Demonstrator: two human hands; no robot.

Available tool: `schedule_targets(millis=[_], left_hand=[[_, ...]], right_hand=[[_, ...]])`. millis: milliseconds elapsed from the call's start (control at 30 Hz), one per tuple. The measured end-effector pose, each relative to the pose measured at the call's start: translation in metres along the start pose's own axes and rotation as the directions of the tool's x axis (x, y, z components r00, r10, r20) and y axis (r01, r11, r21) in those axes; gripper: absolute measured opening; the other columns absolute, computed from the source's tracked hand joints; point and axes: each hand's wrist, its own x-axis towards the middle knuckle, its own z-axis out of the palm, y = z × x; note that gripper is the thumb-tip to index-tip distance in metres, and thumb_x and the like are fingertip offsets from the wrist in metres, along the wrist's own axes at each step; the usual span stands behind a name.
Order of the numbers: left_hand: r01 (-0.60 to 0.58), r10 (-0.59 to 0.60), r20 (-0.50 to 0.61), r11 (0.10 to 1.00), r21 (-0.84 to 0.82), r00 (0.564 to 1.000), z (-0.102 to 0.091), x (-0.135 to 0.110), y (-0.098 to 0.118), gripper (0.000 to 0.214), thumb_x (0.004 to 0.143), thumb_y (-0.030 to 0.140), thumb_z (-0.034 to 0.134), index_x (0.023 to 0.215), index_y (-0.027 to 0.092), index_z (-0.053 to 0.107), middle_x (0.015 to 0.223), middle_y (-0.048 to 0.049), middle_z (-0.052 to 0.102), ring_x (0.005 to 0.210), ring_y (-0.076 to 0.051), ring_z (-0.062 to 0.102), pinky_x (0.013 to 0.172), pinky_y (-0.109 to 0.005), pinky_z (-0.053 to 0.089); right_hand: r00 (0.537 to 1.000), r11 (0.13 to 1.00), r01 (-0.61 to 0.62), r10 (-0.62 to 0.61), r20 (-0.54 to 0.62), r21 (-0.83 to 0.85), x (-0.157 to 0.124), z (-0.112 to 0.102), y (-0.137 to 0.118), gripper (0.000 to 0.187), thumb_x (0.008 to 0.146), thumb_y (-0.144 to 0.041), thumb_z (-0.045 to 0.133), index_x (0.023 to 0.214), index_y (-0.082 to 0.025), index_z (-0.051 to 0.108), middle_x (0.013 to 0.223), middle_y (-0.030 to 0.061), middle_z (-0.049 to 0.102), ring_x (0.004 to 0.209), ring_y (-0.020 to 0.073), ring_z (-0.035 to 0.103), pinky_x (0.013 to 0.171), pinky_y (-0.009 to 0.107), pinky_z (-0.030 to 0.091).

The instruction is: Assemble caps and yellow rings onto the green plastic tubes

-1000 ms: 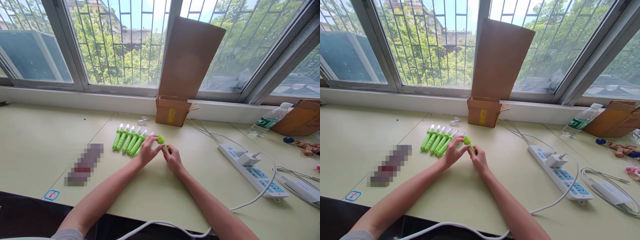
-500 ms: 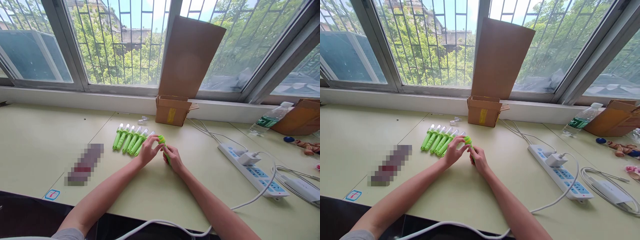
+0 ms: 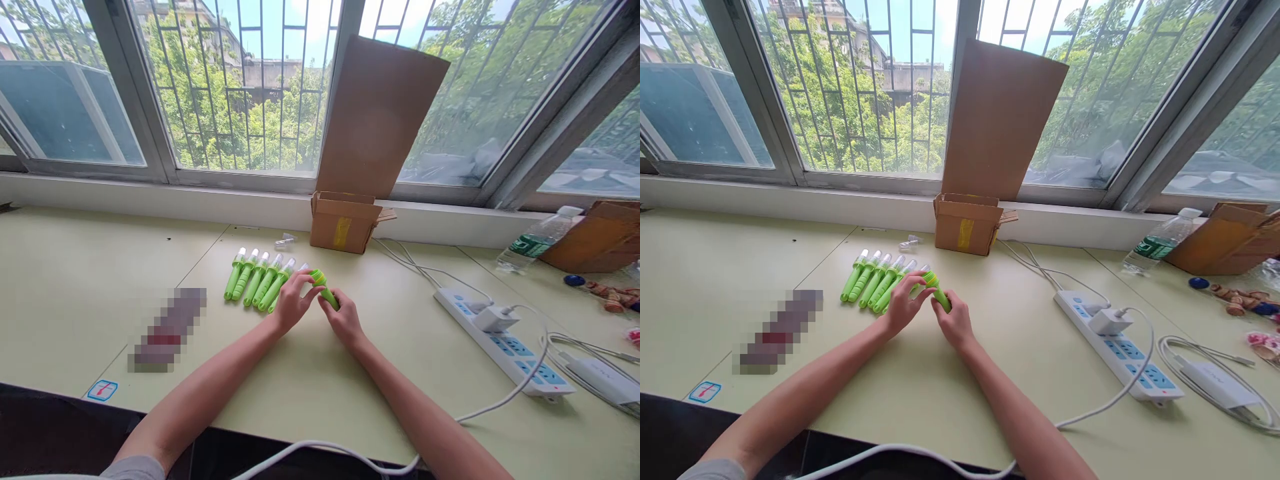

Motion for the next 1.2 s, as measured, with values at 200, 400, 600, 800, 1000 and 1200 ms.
schedule_targets(millis=[200, 400, 600, 800, 1000, 1200], left_hand=[[0.012, -0.012, 0.018, 1.0, -0.002, 1.0, 0.001, 0.0, 0.0, 0.017, 0.081, 0.032, 0.065, 0.089, 0.019, 0.057, 0.104, -0.0091, 0.065, 0.096, -0.019, 0.066, 0.084, -0.036, 0.055], [0.013, -0.013, 0.028, 1.0, -0.009, 1.0, 0.001, 0.001, 0.002, 0.017, 0.08, 0.032, 0.066, 0.089, 0.02, 0.057, 0.104, -0.0087, 0.065, 0.096, -0.019, 0.065, 0.085, -0.036, 0.054], [0.004, -0.003, 0.04, 0.999, -0.045, 0.999, 0.0, 0.003, 0.003, 0.018, 0.08, 0.03, 0.067, 0.089, 0.019, 0.056, 0.105, -0.0087, 0.064, 0.097, -0.018, 0.065, 0.086, -0.035, 0.054], [0.017, -0.016, 0.035, 0.999, -0.037, 0.999, 0.0, 0.0, 0.001, 0.015, 0.081, 0.028, 0.066, 0.087, 0.019, 0.056, 0.105, -0.009, 0.065, 0.095, -0.018, 0.065, 0.085, -0.035, 0.054], [0.018, -0.018, -0.009, 1.0, 0.004, 1.0, 0.001, -0.002, -0.003, 0.015, 0.08, 0.028, 0.067, 0.086, 0.019, 0.057, 0.103, -0.0087, 0.066, 0.095, -0.019, 0.065, 0.084, -0.035, 0.054], [0.002, -0.002, -0.003, 1.0, 0.018, 1.0, 0.001, -0.002, -0.002, 0.016, 0.079, 0.029, 0.067, 0.087, 0.019, 0.058, 0.103, -0.0084, 0.065, 0.096, -0.019, 0.065, 0.084, -0.034, 0.054]], right_hand=[[0.997, 0.986, -0.055, 0.044, 0.069, 0.16, 0.001, -0.001, 0.002, 0.031, 0.077, -0.049, 0.058, 0.071, -0.02, 0.051, 0.056, -0.0051, 0.038, 0.051, 0.0106, 0.033, 0.047, 0.025, 0.028], [0.982, 0.934, -0.148, 0.099, 0.162, 0.326, 0.0, -0.002, -0.002, 0.035, 0.076, -0.049, 0.061, 0.066, -0.021, 0.044, 0.051, -0.0065, 0.037, 0.043, 0.0086, 0.032, 0.041, 0.024, 0.025], [0.958, 0.885, -0.222, 0.121, 0.259, 0.408, 0.0, -0.006, -0.004, 0.032, 0.077, -0.048, 0.06, 0.07, -0.02, 0.047, 0.048, -0.007, 0.041, 0.035, 0.0074, 0.032, 0.035, 0.023, 0.023], [0.955, 0.912, -0.209, 0.113, 0.273, 0.354, 0.001, -0.005, -0.002, 0.034, 0.079, -0.053, 0.056, 0.074, -0.02, 0.049, 0.047, -0.007, 0.042, 0.034, 0.008, 0.031, 0.035, 0.024, 0.025], [0.999, 0.997, -0.011, 0.008, 0.036, 0.075, 0.0, 0.002, -0.001, 0.034, 0.08, -0.051, 0.056, 0.07, -0.02, 0.046, 0.057, -0.0041, 0.045, 0.049, 0.0103, 0.039, 0.046, 0.023, 0.031], [0.999, 0.999, 0.034, -0.034, -0.022, -0.002, -0.001, 0.003, 0.002, 0.03, 0.082, -0.045, 0.054, 0.068, -0.02, 0.044, 0.057, -0.0047, 0.039, 0.052, 0.0102, 0.034, 0.048, 0.024, 0.028]])
